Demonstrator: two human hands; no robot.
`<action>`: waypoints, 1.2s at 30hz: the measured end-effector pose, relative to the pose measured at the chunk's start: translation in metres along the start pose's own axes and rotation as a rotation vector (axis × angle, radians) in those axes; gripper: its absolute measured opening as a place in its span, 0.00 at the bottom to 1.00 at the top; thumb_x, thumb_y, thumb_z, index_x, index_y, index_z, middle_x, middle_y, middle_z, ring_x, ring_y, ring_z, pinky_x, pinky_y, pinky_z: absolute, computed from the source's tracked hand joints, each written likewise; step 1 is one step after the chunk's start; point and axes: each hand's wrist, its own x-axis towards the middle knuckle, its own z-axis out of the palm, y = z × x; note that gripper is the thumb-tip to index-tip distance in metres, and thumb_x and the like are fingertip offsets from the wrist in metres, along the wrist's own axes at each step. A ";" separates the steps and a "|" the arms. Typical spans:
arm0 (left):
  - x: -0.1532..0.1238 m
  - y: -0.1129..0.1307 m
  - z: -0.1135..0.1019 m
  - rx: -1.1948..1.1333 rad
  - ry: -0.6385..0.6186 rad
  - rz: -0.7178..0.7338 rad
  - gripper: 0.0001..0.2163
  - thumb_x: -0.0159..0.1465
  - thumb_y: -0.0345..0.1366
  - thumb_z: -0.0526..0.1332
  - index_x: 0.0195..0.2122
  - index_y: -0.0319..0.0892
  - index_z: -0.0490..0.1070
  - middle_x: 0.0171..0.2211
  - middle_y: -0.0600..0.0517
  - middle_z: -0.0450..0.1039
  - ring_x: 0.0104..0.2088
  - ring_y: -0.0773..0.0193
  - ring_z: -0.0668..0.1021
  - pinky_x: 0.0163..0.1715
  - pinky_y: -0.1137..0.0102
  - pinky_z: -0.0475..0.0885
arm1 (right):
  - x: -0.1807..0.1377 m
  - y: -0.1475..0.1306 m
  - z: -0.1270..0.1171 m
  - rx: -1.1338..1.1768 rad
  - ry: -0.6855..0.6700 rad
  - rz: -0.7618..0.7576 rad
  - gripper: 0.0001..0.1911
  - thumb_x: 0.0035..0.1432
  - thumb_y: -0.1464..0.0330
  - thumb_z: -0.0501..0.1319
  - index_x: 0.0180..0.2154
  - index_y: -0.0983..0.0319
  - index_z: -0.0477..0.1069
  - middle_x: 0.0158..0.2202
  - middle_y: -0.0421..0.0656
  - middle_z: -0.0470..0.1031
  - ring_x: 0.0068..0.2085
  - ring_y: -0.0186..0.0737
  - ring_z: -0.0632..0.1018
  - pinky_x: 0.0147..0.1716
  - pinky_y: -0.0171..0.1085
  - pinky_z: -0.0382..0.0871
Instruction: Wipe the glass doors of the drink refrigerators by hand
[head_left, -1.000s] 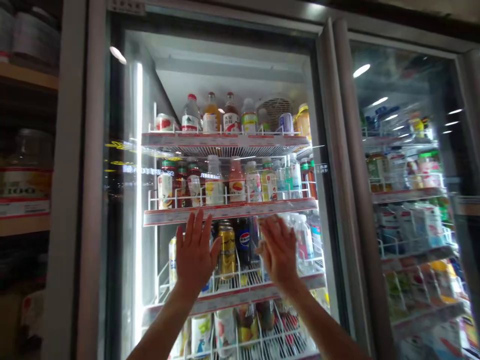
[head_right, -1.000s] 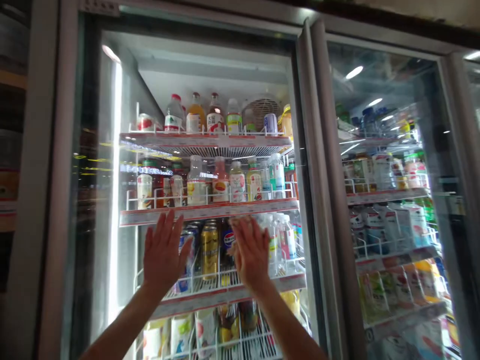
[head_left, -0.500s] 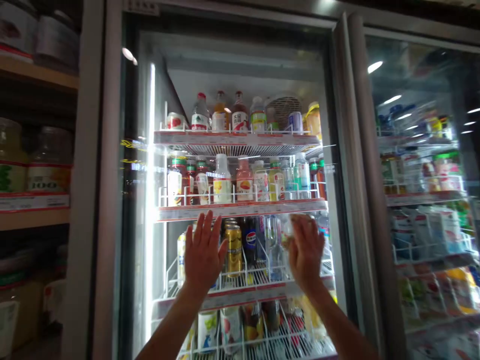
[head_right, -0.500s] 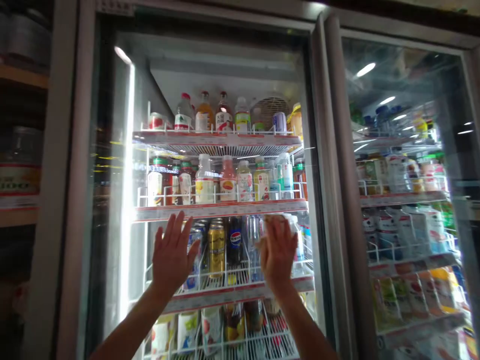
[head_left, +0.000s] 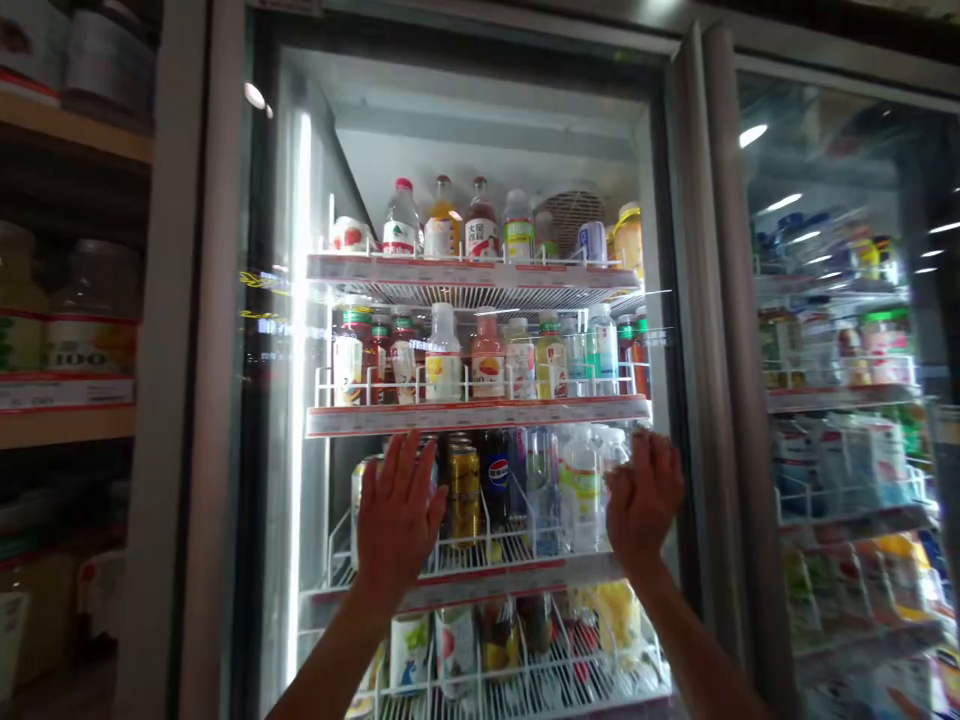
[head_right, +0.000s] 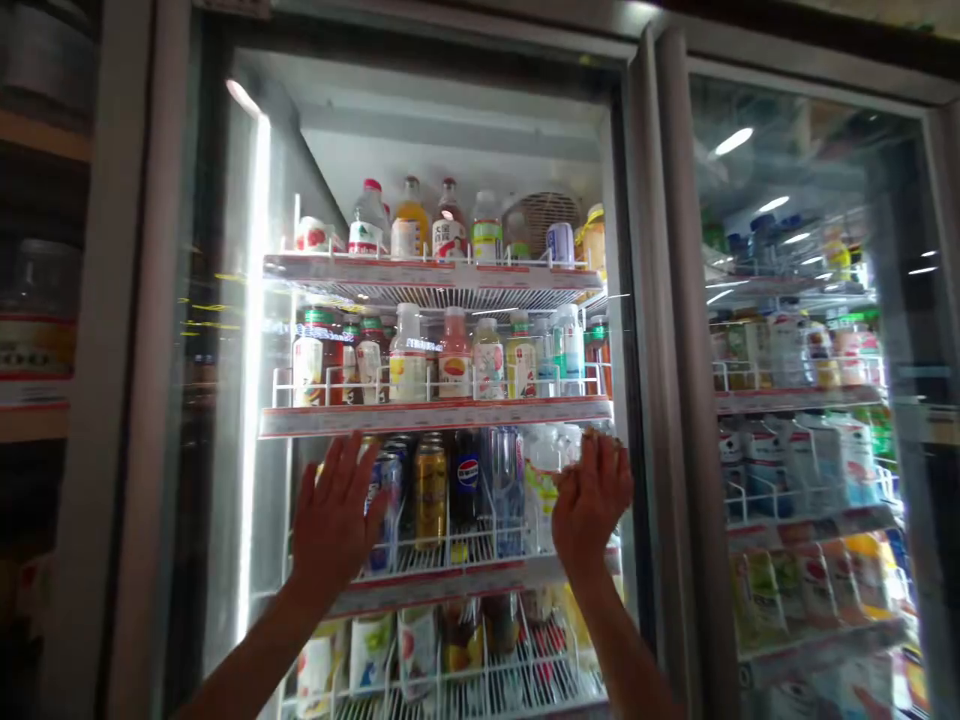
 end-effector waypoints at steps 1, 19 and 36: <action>-0.002 0.001 0.000 0.007 0.004 -0.013 0.29 0.63 0.37 0.54 0.64 0.44 0.44 0.62 0.46 0.54 0.64 0.60 0.52 0.63 0.59 0.45 | -0.001 -0.008 0.002 0.013 -0.005 -0.011 0.28 0.59 0.71 0.49 0.62 0.59 0.52 0.59 0.51 0.61 0.62 0.52 0.59 0.55 0.55 0.55; -0.015 0.003 -0.001 0.045 -0.019 -0.026 0.29 0.64 0.37 0.54 0.64 0.43 0.43 0.62 0.45 0.53 0.64 0.58 0.52 0.62 0.57 0.46 | -0.020 -0.066 0.008 0.143 -0.268 -0.345 0.28 0.59 0.73 0.49 0.62 0.58 0.51 0.57 0.45 0.65 0.64 0.47 0.55 0.59 0.51 0.49; -0.007 0.000 -0.008 0.077 -0.010 0.024 0.29 0.63 0.37 0.54 0.63 0.39 0.46 0.61 0.40 0.55 0.65 0.56 0.50 0.61 0.54 0.47 | 0.022 -0.036 0.014 0.028 -0.187 -0.244 0.26 0.60 0.69 0.49 0.61 0.57 0.53 0.58 0.46 0.63 0.63 0.49 0.57 0.58 0.54 0.49</action>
